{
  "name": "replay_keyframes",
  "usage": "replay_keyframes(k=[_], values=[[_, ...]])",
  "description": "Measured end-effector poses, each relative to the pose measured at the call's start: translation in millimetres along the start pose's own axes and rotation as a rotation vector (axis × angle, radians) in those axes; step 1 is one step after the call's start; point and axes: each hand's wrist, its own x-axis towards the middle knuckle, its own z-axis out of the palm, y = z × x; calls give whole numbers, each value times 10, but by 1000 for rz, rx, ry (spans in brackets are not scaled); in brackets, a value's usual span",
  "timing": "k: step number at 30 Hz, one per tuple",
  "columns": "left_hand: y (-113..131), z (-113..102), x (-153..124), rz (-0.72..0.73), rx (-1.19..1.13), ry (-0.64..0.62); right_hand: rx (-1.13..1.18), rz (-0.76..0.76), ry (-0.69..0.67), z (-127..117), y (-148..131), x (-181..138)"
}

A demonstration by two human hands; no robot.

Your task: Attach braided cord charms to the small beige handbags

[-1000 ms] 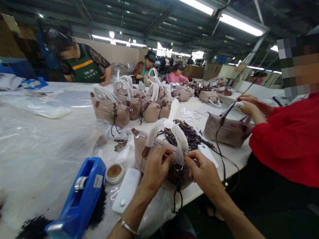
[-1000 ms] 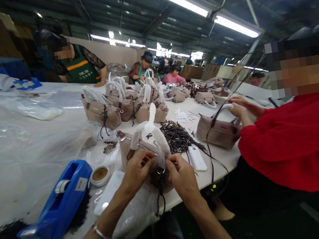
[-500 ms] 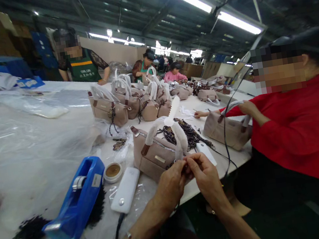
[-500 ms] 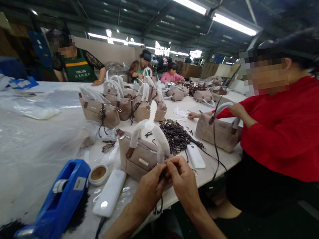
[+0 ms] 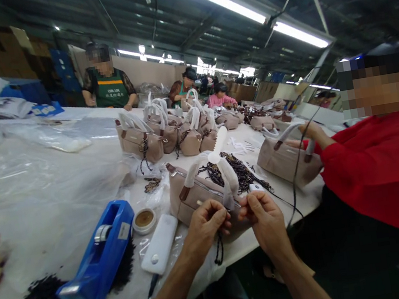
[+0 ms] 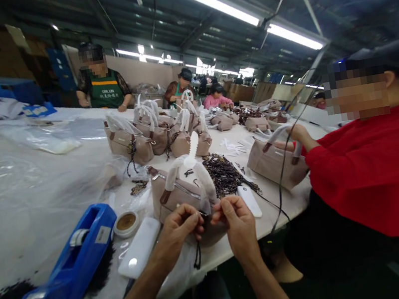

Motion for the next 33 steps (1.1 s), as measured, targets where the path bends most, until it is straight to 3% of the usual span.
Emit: replay_keyframes(k=[9,15,24,33], values=[[-47,-49,39,6,16,56,-352,-115,-225,14,-70,-70],[-101,-85,49,-39,-150,57,-355,-16,-175,120,-150,-108],[-162,-85,56,-154,-421,50,-575,-189,-158,246,-99,-187],[-169,-99,32,-208,-562,32,-596,-193,-172,271,-78,-175]])
